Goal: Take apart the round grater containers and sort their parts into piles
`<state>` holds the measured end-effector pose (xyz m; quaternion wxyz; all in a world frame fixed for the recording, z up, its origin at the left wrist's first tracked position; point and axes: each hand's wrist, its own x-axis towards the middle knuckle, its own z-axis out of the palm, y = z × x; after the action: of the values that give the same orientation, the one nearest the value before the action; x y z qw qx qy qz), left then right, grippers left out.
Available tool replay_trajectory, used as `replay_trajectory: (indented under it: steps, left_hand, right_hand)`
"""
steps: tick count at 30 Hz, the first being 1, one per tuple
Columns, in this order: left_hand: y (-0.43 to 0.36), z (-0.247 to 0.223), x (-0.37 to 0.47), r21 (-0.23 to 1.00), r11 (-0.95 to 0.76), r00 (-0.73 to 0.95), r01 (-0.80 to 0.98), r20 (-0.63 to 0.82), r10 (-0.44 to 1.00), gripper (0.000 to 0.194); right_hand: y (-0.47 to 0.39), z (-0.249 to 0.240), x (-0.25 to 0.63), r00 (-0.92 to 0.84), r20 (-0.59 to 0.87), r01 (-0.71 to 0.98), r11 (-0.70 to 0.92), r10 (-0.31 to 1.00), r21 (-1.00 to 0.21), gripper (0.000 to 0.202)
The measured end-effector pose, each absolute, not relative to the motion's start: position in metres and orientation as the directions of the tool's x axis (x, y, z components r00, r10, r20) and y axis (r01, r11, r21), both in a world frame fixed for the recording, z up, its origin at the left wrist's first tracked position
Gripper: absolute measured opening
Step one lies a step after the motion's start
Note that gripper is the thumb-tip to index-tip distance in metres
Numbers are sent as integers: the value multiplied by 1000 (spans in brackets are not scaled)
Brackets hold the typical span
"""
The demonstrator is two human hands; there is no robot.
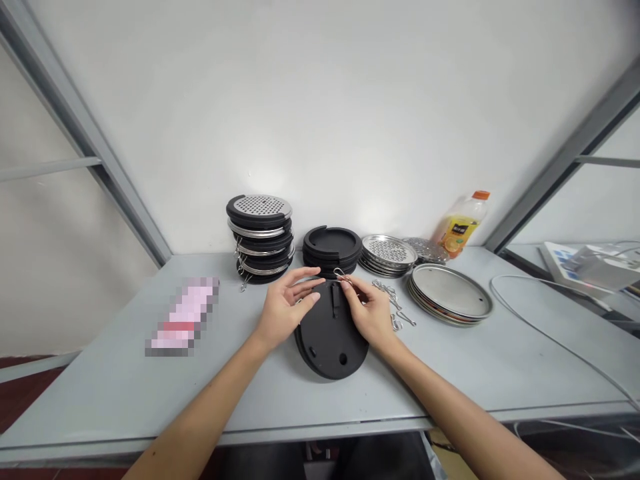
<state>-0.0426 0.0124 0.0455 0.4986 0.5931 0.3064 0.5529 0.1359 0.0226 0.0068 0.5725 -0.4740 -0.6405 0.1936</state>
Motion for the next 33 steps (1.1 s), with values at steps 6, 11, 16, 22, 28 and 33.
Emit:
replay_trajectory:
  steps: [6,11,16,22,28,33]
  left_hand:
    - [20,42,-42,949,-209,77,-235,232,970,32]
    - [25,36,-45,964,-92,-16,-250,91,996,32]
    - [25,34,-45,945,-55,-14,-324,53,998,30]
    - [25,38,-47,924,-1,20,-382,9,1000,31]
    - [26,44,-52,890,134,50,-436,-125,991,40]
    - [28,48,-57,861,157,123,-483,-111,986,40]
  right_hand:
    - [29,19,155,176,656,516,499,734,-696,27]
    - [33,24,220,235,666,779,272,708,-565,29]
    - [21,14,243,63,486,992,0,872,-127,25]
    - [25,18,227,-36,422,998,11,906,61,31]
    - [37,27,228,-97,543,923,279,834,-264,38]
    - [25,31,211,-332,331,374,446,883,-813,47]
